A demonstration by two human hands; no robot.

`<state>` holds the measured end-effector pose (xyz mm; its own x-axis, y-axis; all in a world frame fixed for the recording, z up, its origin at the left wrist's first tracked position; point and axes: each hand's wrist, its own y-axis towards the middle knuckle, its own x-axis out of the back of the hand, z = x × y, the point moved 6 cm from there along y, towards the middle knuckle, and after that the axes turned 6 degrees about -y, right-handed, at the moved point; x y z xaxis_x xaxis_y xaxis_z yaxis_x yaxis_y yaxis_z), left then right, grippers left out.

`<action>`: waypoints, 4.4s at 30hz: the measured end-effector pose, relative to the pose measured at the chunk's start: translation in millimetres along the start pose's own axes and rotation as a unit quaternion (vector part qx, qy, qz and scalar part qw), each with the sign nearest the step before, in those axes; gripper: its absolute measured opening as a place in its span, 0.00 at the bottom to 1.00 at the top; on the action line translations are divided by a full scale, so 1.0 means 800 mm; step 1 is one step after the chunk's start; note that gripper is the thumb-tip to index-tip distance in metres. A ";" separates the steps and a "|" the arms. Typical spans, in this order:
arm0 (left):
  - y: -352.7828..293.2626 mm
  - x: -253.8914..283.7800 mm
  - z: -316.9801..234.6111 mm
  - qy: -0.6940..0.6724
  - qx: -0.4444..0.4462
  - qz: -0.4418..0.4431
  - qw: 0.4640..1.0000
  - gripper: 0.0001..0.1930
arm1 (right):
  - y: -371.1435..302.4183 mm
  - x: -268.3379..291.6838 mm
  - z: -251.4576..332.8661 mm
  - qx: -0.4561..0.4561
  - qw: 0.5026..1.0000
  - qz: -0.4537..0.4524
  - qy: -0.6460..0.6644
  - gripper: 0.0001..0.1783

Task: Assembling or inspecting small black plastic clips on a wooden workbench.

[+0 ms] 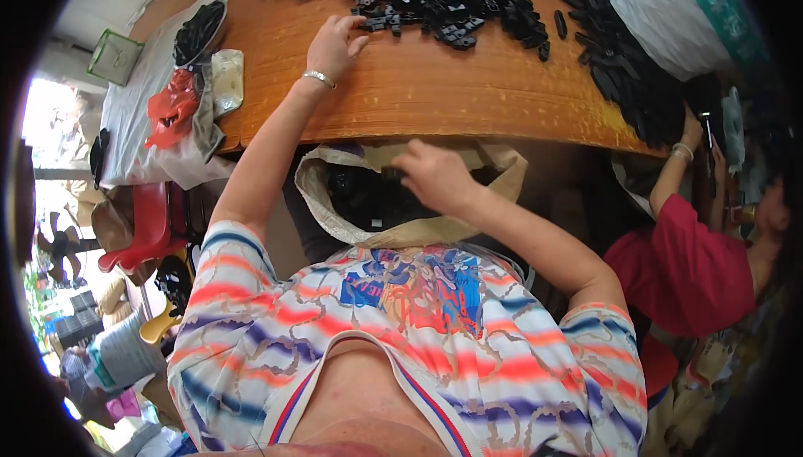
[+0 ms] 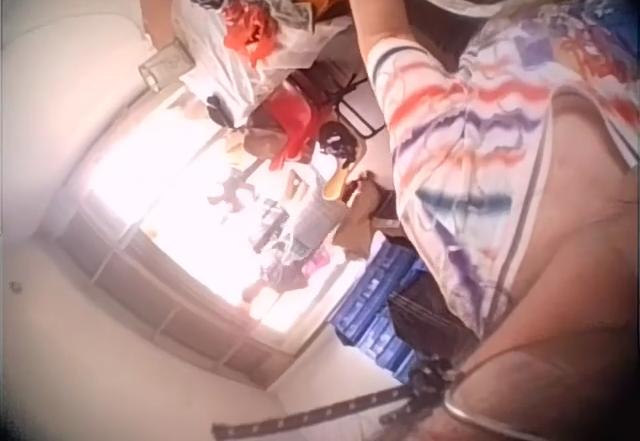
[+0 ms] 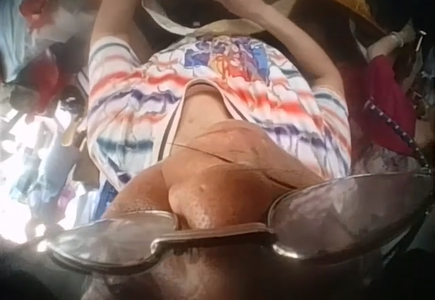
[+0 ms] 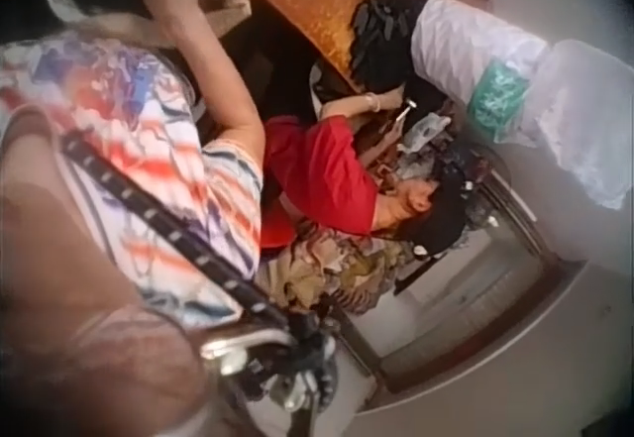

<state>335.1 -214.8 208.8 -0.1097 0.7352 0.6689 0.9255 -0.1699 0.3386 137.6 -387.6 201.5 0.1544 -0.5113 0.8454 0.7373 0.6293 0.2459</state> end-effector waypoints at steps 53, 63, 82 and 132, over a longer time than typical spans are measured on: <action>-0.057 -0.016 -0.006 0.059 -0.014 0.067 0.996 0.15 | 0.167 0.024 -0.110 -0.097 0.986 -0.132 -0.042 0.11; -0.048 -0.022 0.028 -0.143 0.118 0.111 0.976 0.14 | 0.162 0.015 -0.106 -0.070 0.990 -0.105 -0.055 0.10; 0.029 0.014 0.023 0.177 -0.137 -0.022 0.974 0.15 | -0.012 -0.018 -0.020 -0.018 0.981 0.195 0.003 0.14; -0.057 0.016 0.029 0.073 -0.033 -0.044 0.996 0.13 | 0.217 0.017 -0.099 -0.052 0.994 -0.077 -0.051 0.12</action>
<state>299.7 -182.4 186.7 -0.2461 0.6468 0.7219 0.8841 -0.1555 0.4407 319.9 -331.2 218.0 -0.0302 -0.5314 0.8466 0.8123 0.4805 0.3305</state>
